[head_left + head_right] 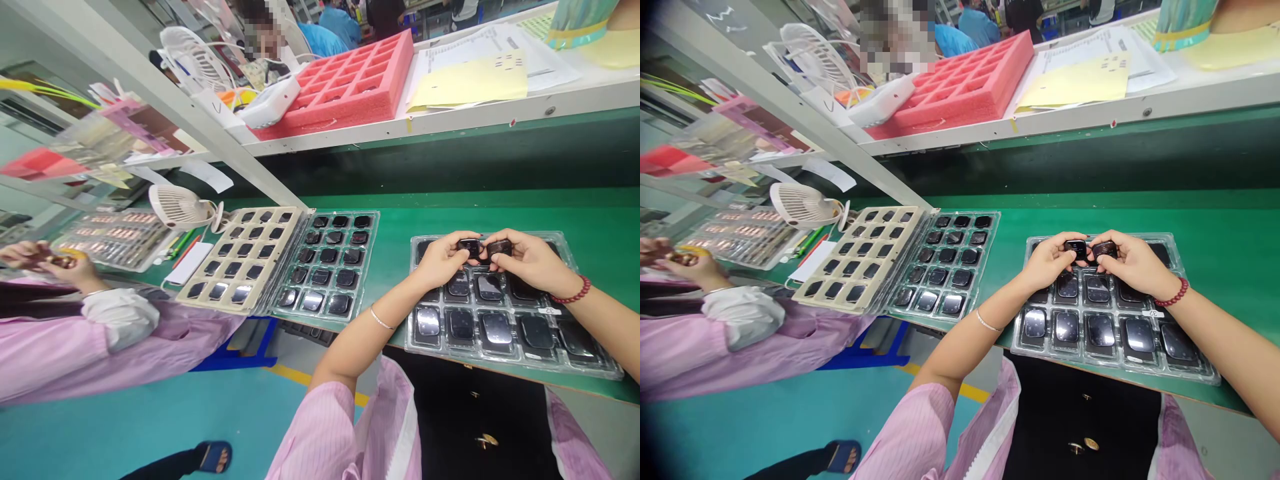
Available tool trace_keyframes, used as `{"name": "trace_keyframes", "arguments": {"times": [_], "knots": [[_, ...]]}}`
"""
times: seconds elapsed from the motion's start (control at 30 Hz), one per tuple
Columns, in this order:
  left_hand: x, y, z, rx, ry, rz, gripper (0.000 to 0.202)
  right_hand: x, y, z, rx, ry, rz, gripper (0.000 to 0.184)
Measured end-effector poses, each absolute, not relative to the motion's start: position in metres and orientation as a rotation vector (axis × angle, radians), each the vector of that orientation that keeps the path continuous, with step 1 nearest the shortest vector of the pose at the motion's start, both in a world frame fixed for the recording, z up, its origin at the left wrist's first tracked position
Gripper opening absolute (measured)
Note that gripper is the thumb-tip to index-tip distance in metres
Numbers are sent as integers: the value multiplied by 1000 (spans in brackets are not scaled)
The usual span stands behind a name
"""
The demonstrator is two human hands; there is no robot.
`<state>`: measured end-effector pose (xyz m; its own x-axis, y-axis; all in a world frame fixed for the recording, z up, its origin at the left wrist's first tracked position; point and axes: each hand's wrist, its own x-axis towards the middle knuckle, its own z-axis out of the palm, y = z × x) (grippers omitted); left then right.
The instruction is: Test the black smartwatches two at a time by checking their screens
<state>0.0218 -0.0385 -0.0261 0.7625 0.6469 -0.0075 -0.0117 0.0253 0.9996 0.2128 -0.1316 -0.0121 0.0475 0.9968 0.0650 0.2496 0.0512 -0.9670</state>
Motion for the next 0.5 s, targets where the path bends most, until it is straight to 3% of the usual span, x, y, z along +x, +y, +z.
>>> {"name": "trace_keyframes", "arguments": {"times": [0.23,0.5], "knots": [[23,-41,-24,1502,566,582,46,211,-132,-10,-1365,-1372,995,32],[21,-38,-26,1497,571,576,30,215,-131,-11,-1388,-1369,1008,23]]}}
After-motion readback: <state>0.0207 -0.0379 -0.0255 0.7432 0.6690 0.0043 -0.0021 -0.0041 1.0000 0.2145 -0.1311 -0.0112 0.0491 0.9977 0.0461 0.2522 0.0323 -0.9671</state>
